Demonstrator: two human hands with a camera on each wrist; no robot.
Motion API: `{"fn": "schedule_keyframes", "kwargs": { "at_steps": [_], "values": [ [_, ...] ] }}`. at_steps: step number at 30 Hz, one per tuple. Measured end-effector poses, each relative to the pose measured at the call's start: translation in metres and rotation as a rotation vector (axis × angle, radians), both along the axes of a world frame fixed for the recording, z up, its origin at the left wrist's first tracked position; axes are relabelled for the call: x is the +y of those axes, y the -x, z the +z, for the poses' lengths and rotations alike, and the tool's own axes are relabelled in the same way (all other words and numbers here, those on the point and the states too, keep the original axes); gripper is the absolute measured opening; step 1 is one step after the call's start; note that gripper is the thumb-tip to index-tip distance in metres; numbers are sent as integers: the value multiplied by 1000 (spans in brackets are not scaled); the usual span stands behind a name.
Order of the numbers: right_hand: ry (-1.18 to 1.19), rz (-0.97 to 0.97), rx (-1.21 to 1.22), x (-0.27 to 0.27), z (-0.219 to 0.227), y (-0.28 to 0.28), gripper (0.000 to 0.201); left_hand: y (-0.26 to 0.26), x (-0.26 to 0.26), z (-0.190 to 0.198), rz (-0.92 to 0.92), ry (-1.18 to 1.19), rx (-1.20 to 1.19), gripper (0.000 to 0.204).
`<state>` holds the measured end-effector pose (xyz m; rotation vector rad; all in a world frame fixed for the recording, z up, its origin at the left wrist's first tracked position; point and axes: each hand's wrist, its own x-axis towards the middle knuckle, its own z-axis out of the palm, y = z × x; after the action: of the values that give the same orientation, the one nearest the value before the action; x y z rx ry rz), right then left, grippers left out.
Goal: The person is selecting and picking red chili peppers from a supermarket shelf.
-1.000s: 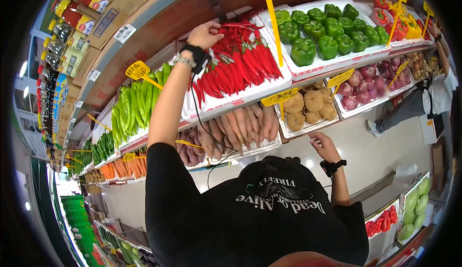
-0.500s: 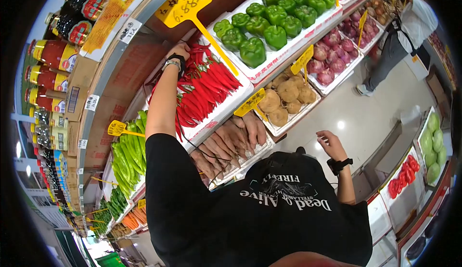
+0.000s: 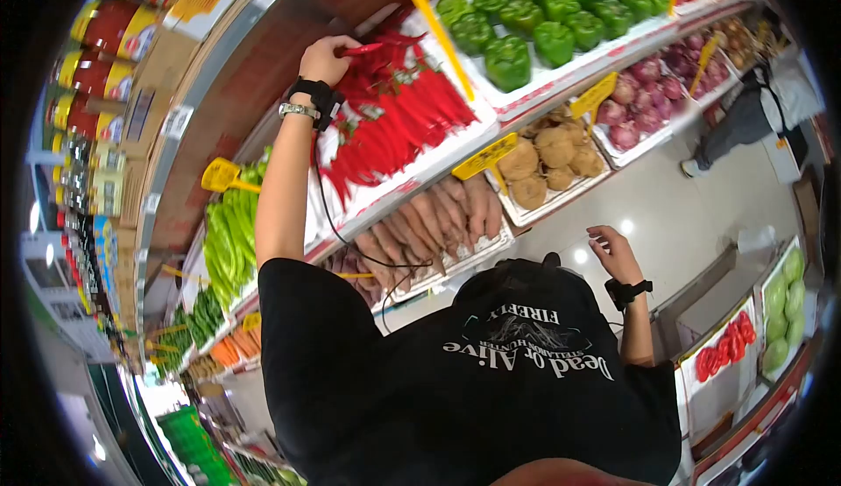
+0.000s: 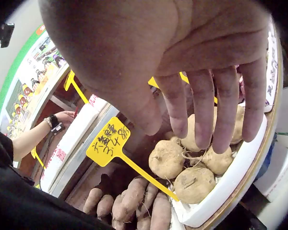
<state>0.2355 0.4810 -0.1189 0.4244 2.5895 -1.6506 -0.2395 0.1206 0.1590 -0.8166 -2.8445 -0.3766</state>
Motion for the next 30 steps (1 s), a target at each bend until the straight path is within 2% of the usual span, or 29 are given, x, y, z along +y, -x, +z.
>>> {"fn": "schedule_keyframes", "kwargs": {
  "at_steps": [2,5,6,7,9,11,14,15,17,18,20,21,22,25,26,30],
  "values": [
    [-1,48,5,-2,-3,11,26,-23,-30,2,-170,-150,86,26],
    [-1,123,-23,-8,-2,28,26,-80,-61,-1,-72,-203,209,29],
    [-9,156,-26,-10,-4,33,27,-89,-79,-8,-65,-162,200,22],
    [-7,185,-21,-14,-5,38,27,-117,-79,-5,55,-132,194,24],
    [-11,230,-6,-19,-6,47,27,-140,-96,-21,155,-128,242,25],
    [-3,285,-3,-25,-6,54,26,-153,-116,-48,174,-119,285,30],
    [-28,381,9,-33,-13,65,26,-165,-130,-82,213,-111,174,35],
    [-50,408,22,-33,-13,70,26,-166,-136,-93,161,-121,126,33],
    [-71,461,19,-36,-10,77,25,-171,-136,-95,144,-238,-24,31],
    [-70,477,29,-38,-6,81,25,-171,-139,-93,126,-198,-15,29],
    [-49,502,88,-41,4,88,26,-178,-139,-85,123,-283,-167,25],
    [-70,513,79,-42,13,94,26,-180,-140,-86,126,-353,-266,24],
    [-58,531,99,-40,23,102,26,-182,-143,-90,160,-350,-302,32],
    [-49,548,186,-37,70,128,26,-191,-144,-105,241,-111,-55,53],
    [-49,549,220,-39,91,136,26,-186,-144,-104,211,-162,-193,67],
    [-206,642,388,-54,197,169,29,-168,-150,-125,253,-185,-333,65]
  ]
}}
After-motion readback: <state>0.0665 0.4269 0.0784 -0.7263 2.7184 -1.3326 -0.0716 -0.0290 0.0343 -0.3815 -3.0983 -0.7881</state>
